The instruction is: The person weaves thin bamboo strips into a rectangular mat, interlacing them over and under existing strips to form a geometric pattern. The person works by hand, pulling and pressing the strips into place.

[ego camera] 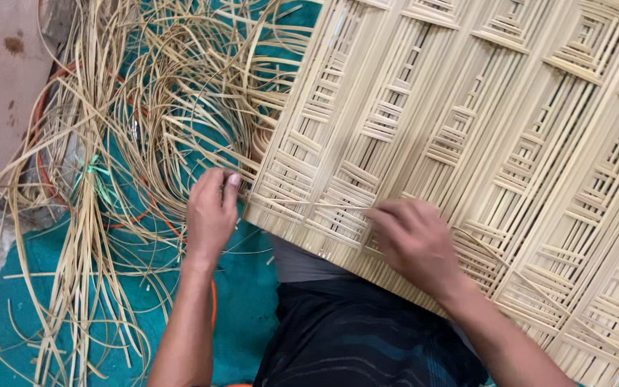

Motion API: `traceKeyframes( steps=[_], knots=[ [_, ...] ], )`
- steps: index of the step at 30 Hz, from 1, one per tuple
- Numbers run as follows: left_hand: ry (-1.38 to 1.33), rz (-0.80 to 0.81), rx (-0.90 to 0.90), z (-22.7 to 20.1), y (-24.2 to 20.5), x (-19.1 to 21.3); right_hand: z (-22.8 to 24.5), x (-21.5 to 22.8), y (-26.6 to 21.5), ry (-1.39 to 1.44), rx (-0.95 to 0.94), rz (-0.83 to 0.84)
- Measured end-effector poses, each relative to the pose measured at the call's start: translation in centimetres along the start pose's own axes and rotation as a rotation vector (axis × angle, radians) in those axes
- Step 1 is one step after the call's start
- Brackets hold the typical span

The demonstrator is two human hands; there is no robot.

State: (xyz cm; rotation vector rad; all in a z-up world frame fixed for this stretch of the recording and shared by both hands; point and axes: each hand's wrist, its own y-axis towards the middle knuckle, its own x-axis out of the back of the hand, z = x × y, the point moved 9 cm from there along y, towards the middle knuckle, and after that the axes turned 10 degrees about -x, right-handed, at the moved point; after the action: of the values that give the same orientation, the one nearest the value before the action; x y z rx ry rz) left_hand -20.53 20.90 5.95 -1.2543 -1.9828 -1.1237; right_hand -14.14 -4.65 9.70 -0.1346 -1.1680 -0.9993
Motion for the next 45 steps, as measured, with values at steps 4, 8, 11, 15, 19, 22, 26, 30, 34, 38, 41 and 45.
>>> traceKeyframes(
  steps=[4, 8, 11, 15, 19, 22, 26, 30, 34, 38, 41, 45],
  knots=[
    [-0.214, 0.328, 0.081, 0.9, -0.3, -1.0, 5.0, -3.8, 3.1, 0.056, 0.216, 0.008],
    [-0.304, 0.497, 0.114, 1.9, -0.6, -2.3, 7.3, -8.2, 4.8, 0.085, 0.289, 0.054],
    [-0.219, 0.540, 0.108, 3.3, -1.1, -2.3, 7.4, -8.6, 5.8, 0.158, 0.212, 0.111],
    [-0.009, 0.501, -0.011, 1.1, -0.4, -0.7, 7.7, -8.5, 6.0, 0.076, 0.197, 0.056],
    [-0.048, 0.464, 0.121, 2.3, -1.0, -1.1, 7.3, -8.9, 6.0, 0.047, 0.185, -0.003],
    [-0.089, 0.363, 0.238, 3.3, -1.3, -1.4, 7.2, -8.9, 5.8, 0.030, 0.186, -0.027],
    [-0.201, 0.444, 0.182, 3.7, -1.1, -3.4, 6.9, -8.6, 5.7, 0.083, 0.177, -0.035],
    [-0.207, 0.519, 0.094, 3.7, -1.1, -3.6, 6.3, -8.6, 5.5, 0.075, 0.147, 0.001],
    [-0.146, 0.526, 0.130, 3.0, 0.5, -3.0, 5.7, -6.2, 4.9, 0.168, 0.128, 0.050],
    [0.205, 0.543, 0.011, 2.4, 3.1, -3.2, 1.0, -2.0, 1.7, 0.119, 0.008, 0.046],
    [0.260, 0.584, -0.060, 0.8, 6.1, -4.2, -4.3, -0.9, -2.1, -0.058, -0.148, 0.007],
    [0.295, 0.558, -0.175, -0.7, 11.2, -5.4, -6.2, 0.8, -3.3, -0.111, -0.196, -0.028]
  ],
)
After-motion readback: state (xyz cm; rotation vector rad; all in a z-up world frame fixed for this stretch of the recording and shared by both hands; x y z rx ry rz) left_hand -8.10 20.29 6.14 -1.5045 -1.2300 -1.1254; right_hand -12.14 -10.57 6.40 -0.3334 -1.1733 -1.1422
